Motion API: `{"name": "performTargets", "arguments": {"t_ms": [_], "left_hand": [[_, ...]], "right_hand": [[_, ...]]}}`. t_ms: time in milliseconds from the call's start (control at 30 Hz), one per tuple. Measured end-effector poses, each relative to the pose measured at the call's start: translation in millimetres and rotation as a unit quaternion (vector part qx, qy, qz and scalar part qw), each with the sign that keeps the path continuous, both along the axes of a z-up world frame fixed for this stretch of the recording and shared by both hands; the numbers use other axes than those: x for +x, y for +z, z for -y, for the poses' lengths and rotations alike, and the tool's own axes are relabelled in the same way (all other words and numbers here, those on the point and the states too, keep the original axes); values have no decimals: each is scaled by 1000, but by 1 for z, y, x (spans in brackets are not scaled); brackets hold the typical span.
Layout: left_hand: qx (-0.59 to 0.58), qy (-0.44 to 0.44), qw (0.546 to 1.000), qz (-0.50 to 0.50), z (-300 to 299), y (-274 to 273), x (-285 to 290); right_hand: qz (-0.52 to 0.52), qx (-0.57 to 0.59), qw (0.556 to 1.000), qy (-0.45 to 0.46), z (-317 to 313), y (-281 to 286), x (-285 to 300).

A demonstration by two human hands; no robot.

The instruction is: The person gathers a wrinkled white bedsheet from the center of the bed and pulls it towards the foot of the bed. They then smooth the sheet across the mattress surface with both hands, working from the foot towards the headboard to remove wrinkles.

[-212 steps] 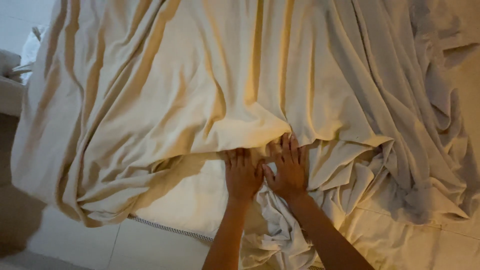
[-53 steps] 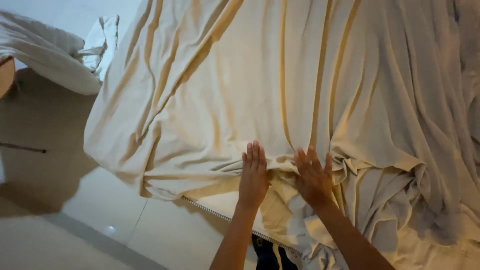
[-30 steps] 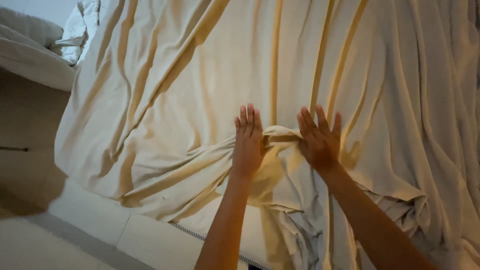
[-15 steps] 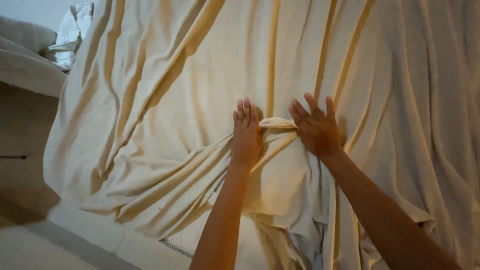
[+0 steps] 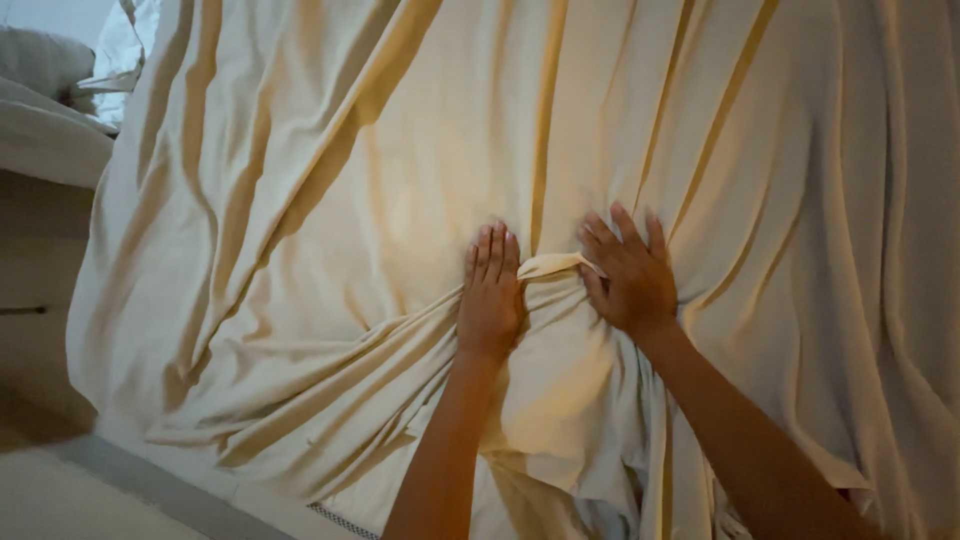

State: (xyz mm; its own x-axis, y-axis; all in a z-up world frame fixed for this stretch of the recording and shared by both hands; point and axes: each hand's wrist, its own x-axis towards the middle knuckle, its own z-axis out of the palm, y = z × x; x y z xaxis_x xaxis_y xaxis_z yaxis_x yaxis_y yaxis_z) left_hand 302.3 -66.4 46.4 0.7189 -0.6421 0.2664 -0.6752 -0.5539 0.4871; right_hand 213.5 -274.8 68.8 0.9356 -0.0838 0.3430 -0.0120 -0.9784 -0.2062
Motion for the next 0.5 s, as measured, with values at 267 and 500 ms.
{"name": "performTargets", "arguments": {"t_ms": [267,500], "left_hand": [[30,-1,999,-24,4,3,3],[71,-4,997,25,6,-15,13]], "right_hand": [[20,47,999,8,2,-2,1],[29,49,998,29,2,3,-4]]}}
